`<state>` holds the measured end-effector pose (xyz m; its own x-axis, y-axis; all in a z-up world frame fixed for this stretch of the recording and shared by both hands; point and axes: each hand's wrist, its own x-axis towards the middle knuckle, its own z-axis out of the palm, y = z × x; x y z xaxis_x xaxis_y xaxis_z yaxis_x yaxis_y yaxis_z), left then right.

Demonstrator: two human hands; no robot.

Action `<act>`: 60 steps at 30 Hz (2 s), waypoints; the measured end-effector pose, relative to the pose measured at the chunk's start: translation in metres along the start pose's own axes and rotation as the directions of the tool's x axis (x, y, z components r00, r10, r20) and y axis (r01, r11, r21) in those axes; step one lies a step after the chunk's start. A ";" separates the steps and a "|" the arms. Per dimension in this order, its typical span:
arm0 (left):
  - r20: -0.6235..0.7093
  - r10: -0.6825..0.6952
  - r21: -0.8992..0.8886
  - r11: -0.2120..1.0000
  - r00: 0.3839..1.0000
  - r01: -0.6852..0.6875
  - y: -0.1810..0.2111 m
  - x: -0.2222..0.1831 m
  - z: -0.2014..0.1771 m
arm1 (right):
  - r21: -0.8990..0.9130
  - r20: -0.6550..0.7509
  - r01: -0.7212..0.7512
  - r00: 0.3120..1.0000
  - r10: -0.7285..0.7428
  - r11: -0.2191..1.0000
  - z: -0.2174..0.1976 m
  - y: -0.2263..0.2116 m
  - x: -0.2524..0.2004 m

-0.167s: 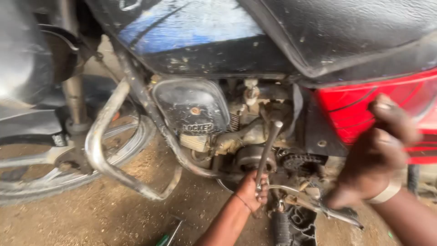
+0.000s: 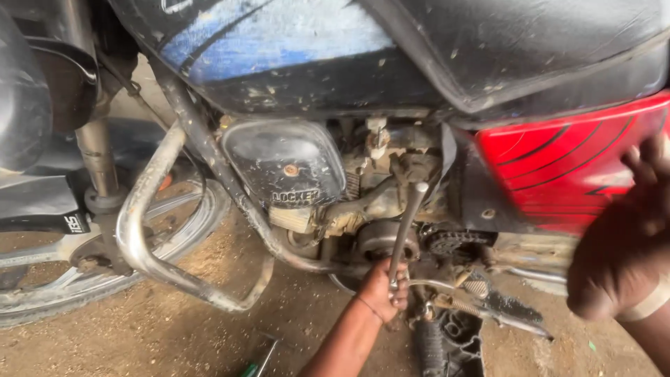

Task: Using wrenches and a screwdriver to work on a motorcycle engine or transmission component.

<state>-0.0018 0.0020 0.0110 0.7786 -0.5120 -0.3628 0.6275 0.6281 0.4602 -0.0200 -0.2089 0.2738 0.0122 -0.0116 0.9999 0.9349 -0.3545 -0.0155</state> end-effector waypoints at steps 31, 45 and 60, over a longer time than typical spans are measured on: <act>0.262 0.055 -0.397 0.916 0.964 0.056 -0.030 0.010 -0.011 | 0.397 0.242 0.018 0.962 -0.124 0.917 0.239 -0.049 -0.023; 0.584 0.214 -0.622 0.738 0.783 0.262 -0.031 0.015 -0.004 | 0.067 0.799 -0.560 0.525 0.292 0.826 0.300 -0.122 -0.165; 0.522 0.267 -0.658 0.730 0.810 0.184 -0.029 -0.008 0.011 | -0.343 0.936 -0.263 -0.017 0.351 0.902 0.251 -0.141 -0.147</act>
<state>-0.0268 -0.0188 0.0099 0.7940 -0.5532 0.2522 0.6064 0.7502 -0.2635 -0.0651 0.0772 0.1309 0.6602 0.7509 -0.0164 0.7182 -0.6375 -0.2787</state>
